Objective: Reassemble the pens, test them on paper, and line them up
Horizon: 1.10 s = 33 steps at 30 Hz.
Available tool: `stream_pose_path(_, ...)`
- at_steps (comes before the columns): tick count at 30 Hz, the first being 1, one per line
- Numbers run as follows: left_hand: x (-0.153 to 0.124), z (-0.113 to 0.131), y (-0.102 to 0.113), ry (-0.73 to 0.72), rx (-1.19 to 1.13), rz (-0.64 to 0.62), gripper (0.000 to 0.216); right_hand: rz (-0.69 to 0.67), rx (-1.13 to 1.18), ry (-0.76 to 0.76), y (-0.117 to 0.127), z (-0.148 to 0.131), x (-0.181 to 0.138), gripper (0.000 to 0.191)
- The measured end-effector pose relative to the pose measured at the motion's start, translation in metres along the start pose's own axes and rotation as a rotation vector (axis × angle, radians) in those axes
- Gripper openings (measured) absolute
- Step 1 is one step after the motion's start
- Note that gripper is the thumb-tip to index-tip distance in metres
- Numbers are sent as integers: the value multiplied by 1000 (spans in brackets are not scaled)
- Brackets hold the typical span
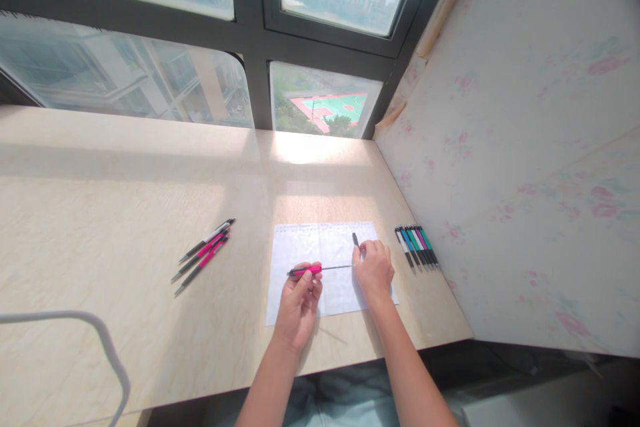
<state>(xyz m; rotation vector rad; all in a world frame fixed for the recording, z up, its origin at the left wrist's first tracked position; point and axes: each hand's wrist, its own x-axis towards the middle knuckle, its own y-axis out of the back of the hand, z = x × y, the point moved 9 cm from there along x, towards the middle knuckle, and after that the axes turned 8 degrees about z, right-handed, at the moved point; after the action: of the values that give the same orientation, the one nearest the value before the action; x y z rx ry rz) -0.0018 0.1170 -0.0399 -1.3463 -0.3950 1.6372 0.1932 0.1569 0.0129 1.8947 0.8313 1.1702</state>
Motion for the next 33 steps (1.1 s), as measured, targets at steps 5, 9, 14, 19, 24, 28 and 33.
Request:
stream_pose_path(5, -1, 1, -2, 2, 2, 6, 18, 8, 1, 5, 3, -1, 0, 18)
stream_pose_path(9, -2, 1, -3, 5, 0, -1, 17, -12, 0, -9, 3, 0, 0, 17)
stream_pose_path(14, -2, 1, -3, 0, 8, -8, 18, -16, 25, -18, 2, 0, 0, 18)
stream_pose_path(19, -2, 1, -3, -1, 9, -5, 17, 30, 202, -50, 18, 1, 2, 22)
stream_pose_path(24, -3, 2, -5, -14, 26, 10, 17, -138, 756, -148, 39, -3, -10, 31)
stream_pose_path(28, -4, 0, -7, -31, 93, -6, 21, -306, 906, -56, 52, -26, -27, 26)
stream_pose_path(33, -10, -3, -16, -33, 193, -115, 20, -277, 852, 70, 69, -38, -34, 13)
